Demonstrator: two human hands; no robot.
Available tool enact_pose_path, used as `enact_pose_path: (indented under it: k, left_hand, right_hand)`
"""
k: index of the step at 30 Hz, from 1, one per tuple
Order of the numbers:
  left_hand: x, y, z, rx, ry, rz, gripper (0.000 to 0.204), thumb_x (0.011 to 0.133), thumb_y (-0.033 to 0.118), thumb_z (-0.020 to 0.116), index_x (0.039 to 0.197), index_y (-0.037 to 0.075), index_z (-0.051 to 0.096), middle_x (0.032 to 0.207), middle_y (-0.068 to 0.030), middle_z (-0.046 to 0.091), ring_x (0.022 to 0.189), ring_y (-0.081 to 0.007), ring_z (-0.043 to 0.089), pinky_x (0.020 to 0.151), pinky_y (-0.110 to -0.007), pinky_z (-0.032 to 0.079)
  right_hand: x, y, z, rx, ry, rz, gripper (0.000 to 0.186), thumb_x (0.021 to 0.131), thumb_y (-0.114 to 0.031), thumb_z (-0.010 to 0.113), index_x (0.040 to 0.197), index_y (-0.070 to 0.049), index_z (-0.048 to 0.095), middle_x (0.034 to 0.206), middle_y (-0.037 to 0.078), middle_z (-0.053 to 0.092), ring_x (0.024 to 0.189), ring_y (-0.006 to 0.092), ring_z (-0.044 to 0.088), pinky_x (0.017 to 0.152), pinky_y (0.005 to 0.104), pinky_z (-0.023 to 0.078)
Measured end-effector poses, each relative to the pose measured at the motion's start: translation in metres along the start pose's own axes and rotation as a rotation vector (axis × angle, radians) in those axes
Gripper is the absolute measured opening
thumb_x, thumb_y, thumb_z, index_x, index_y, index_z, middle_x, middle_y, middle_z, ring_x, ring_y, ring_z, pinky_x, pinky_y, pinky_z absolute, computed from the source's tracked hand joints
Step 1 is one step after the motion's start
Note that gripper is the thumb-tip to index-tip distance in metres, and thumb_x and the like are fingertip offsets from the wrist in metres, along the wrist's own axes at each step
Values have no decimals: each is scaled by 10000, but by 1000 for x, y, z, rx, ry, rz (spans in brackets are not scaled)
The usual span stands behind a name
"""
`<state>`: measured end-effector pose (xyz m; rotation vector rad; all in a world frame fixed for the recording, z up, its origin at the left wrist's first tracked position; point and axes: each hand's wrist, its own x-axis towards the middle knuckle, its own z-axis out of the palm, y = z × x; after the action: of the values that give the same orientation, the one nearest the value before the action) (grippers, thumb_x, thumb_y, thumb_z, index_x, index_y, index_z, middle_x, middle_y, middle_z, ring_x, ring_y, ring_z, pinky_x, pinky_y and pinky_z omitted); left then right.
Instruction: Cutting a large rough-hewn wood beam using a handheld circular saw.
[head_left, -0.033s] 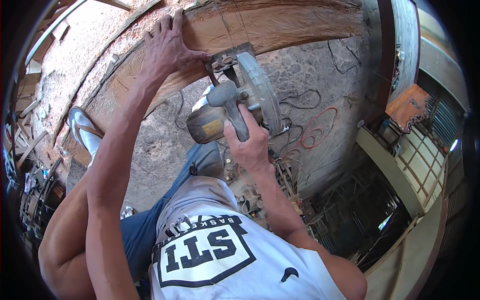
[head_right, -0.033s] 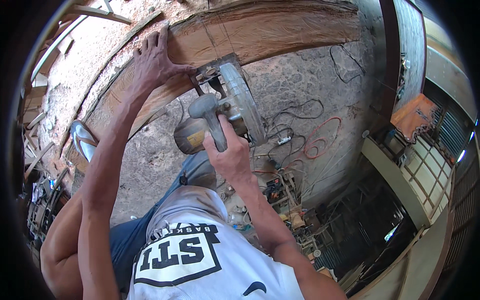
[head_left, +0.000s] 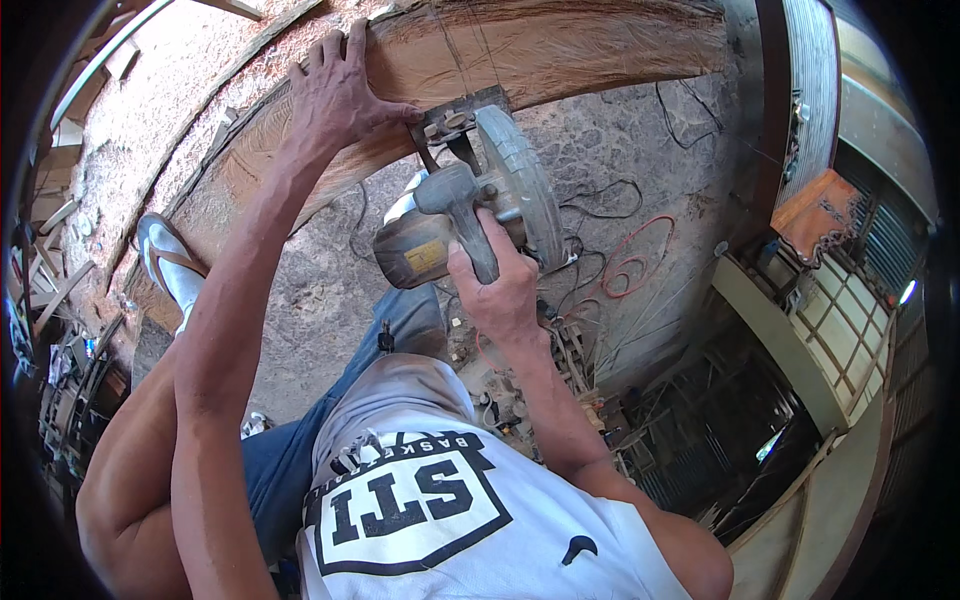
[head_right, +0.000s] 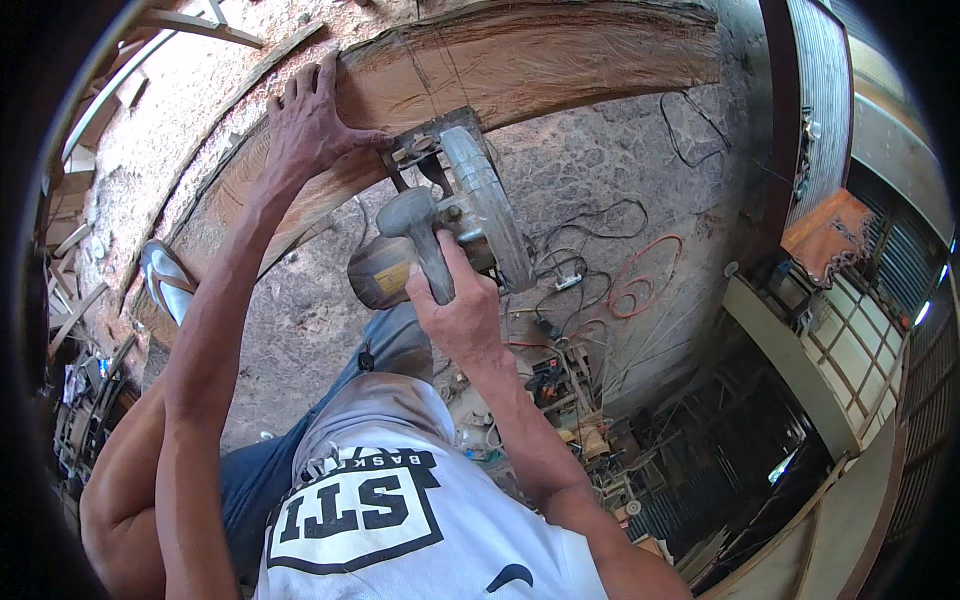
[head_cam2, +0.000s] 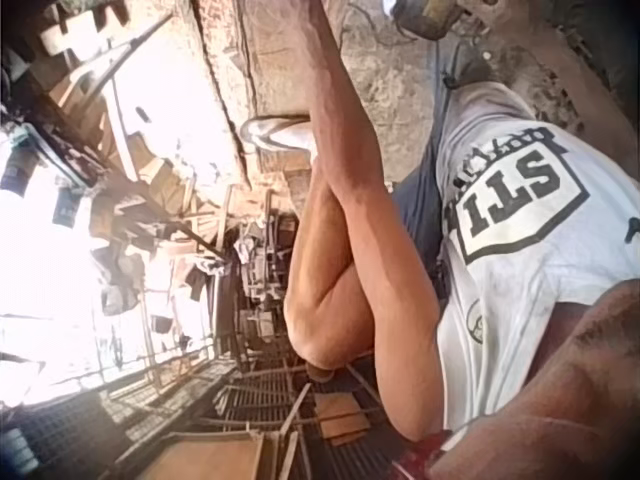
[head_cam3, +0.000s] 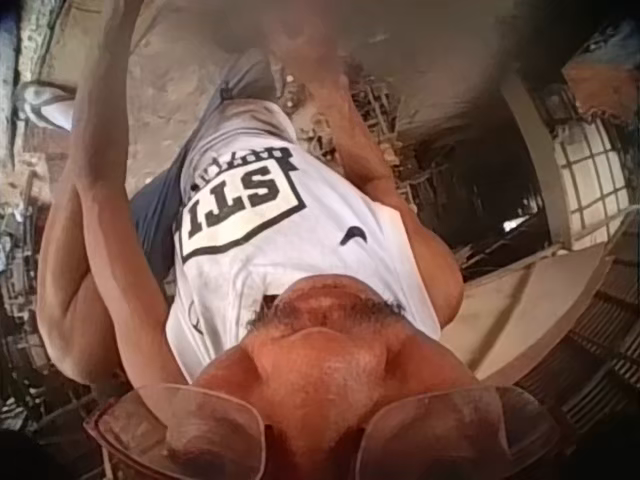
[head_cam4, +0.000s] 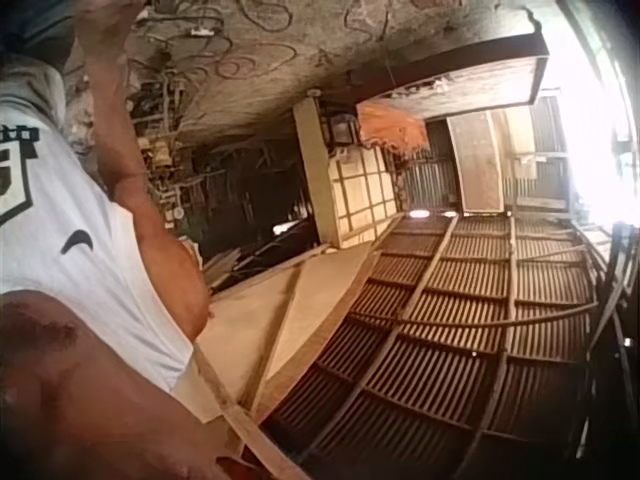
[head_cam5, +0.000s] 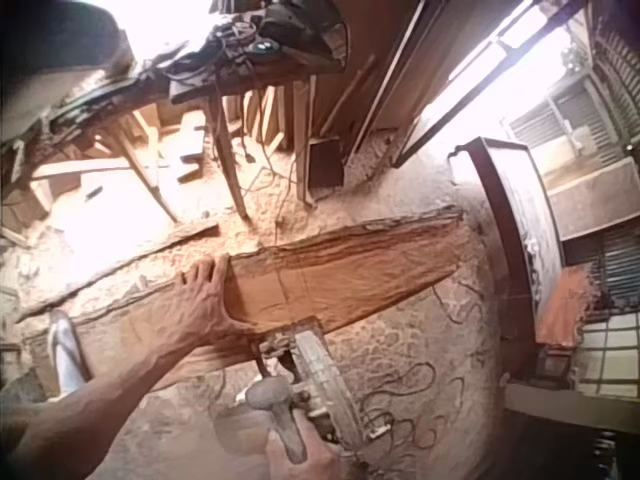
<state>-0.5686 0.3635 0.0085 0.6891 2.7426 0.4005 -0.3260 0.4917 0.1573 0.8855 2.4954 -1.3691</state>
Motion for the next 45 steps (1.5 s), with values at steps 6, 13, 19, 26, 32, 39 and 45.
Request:
enact_pose_path:
  k: [6, 13, 19, 26, 32, 39, 45]
  left_hand:
    - [-3, 2, -2, 27, 10, -10, 1437, 544, 856, 828, 1624, 64, 308, 1438, -222, 509, 1359, -369, 484, 1052, -569, 357]
    - [-7, -1, -8, 26, 24, -24, 1428, 540, 830, 842, 1621, 62, 314, 1560, -220, 441, 1442, -405, 422, 1098, -615, 330]
    - [-2, 8, -35, -36, -108, -96, 1363, 595, 775, 854, 1582, -1, 323, 1512, -264, 424, 1418, -434, 404, 1154, -597, 317]
    - [-2, 4, -15, -32, -57, -11, 1403, 596, 822, 819, 1640, 72, 257, 1600, -246, 384, 1488, -442, 370, 1178, -615, 318]
    - [0, 19, -33, 51, -222, -57, 1444, 636, 723, 873, 1662, 14, 144, 1687, -283, 220, 1561, -440, 243, 1249, -598, 231]
    - [11, 56, -45, -76, 36, 151, 866, 822, 471, 855, 1481, 25, 513, 1469, -235, 524, 1370, -396, 509, 1156, -507, 420]
    - [-43, 235, -87, -384, -342, 1050, 126, 919, 95, 652, 972, 58, 760, 989, -89, 761, 1028, -301, 697, 1012, -445, 498]
  right_hand:
    - [4, -8, -4, -26, -4, -15, 504, 915, -171, 733, 1320, 102, 609, 880, 280, 733, 780, 397, 766, 685, 441, 603]
    - [4, -5, 0, -77, 9, -60, 521, 906, -178, 732, 1328, 103, 613, 951, 288, 739, 823, 382, 772, 730, 425, 603]
    - [1, -1, 4, -47, 32, -5, 508, 916, -187, 735, 1316, 106, 625, 952, 273, 742, 839, 357, 776, 746, 417, 603]
    - [1, 3, 3, -49, 155, -71, 528, 908, -218, 742, 1321, 88, 623, 1056, 316, 726, 928, 445, 746, 814, 467, 599]
    - [-5, 0, -2, 19, 23, 140, 580, 916, -296, 724, 1372, 37, 594, 973, 284, 738, 866, 435, 743, 800, 466, 609]
    - [-4, 6, 1, 91, -17, 123, 523, 916, -280, 695, 1306, 57, 605, 904, 296, 737, 832, 453, 750, 781, 564, 601]
    - [5, 8, 7, -8, -9, -100, 576, 976, -378, 656, 1423, -34, 541, 1223, 209, 675, 1154, 344, 650, 1042, 507, 466]
